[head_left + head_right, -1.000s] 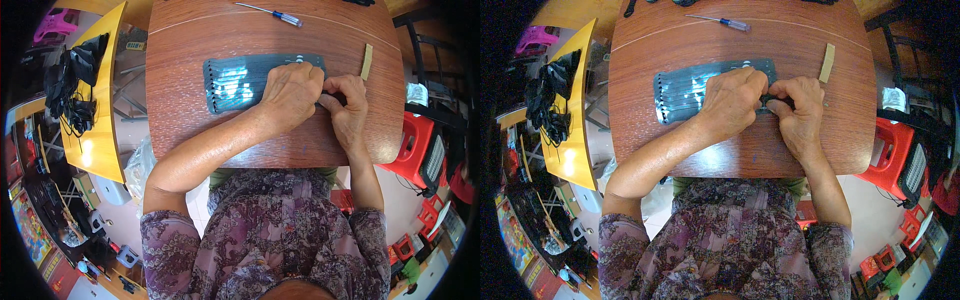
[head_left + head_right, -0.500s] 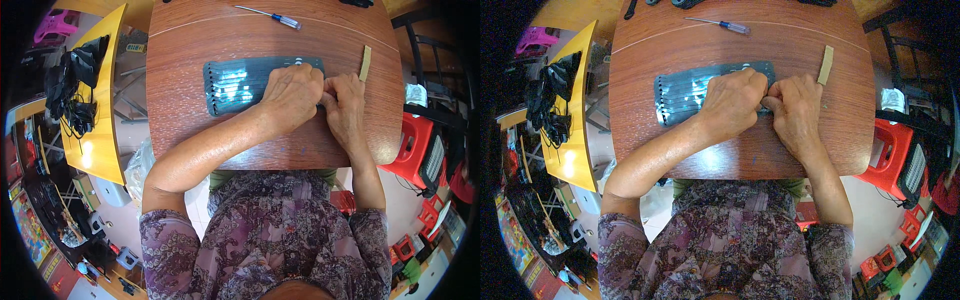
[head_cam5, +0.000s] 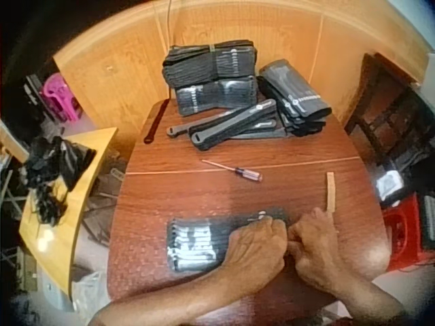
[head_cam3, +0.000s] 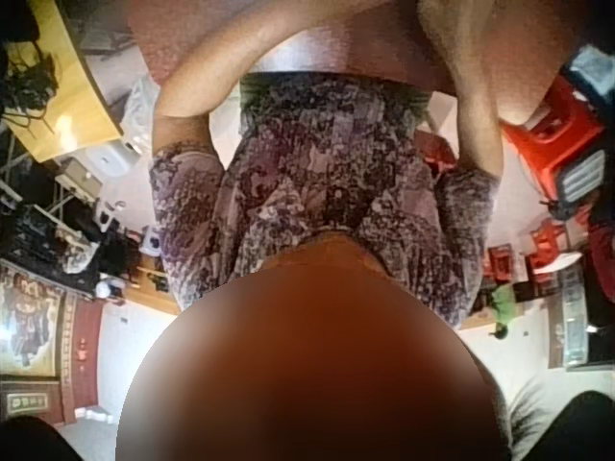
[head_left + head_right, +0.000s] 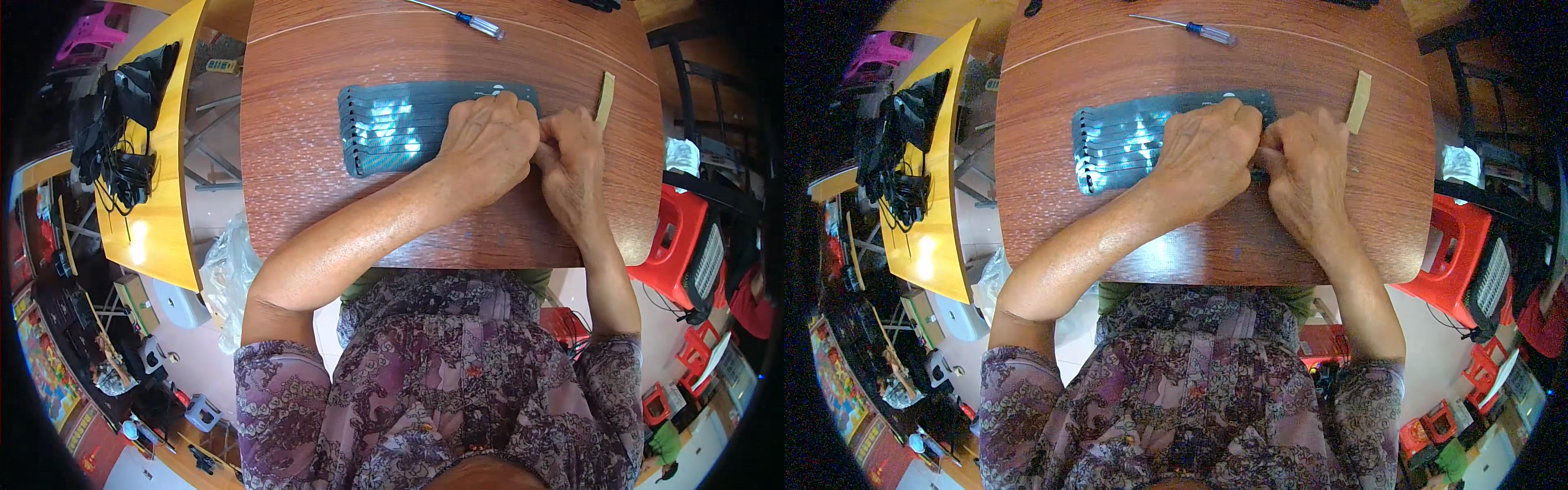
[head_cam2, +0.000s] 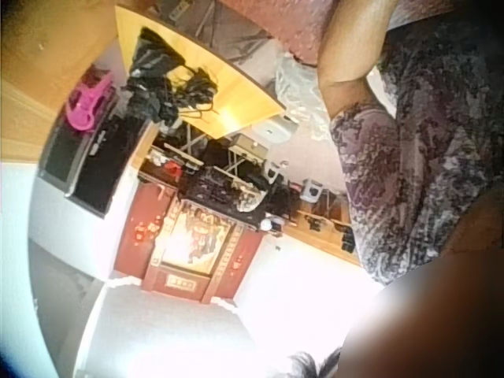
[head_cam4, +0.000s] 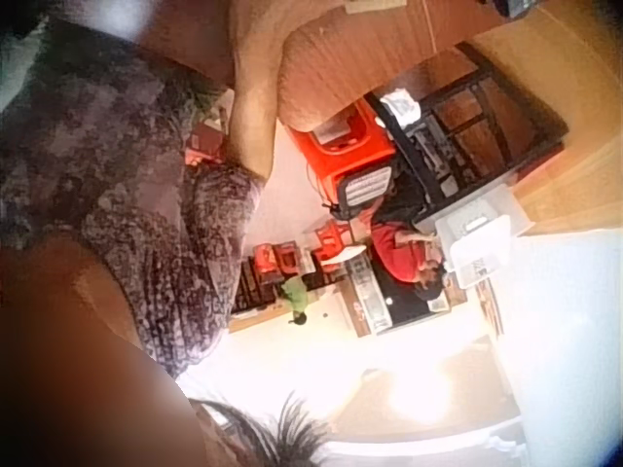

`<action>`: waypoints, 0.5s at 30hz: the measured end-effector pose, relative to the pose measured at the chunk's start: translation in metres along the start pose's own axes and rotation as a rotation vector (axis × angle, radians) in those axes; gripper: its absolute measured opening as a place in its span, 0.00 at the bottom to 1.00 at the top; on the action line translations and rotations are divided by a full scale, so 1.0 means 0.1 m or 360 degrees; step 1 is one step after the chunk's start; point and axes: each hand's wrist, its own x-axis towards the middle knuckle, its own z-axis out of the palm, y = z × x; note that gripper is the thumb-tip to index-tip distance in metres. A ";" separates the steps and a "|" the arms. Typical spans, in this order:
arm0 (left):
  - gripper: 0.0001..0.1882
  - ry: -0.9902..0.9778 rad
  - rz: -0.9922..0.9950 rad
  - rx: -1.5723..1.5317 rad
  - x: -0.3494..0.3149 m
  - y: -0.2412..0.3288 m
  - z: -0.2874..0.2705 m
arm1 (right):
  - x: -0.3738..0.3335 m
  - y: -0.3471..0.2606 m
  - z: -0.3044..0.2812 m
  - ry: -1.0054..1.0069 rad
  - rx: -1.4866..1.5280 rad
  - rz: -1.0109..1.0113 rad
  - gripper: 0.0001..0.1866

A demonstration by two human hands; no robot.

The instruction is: The person is inspecting, aligning, and stacking manufactured black textile straps at a workbench.

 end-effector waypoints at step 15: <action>0.09 -0.0047 0.0079 0.0020 0.00 -0.01 -0.06 | -0.21 0.21 -0.02 0.0398 0.0441 0.0247 0.11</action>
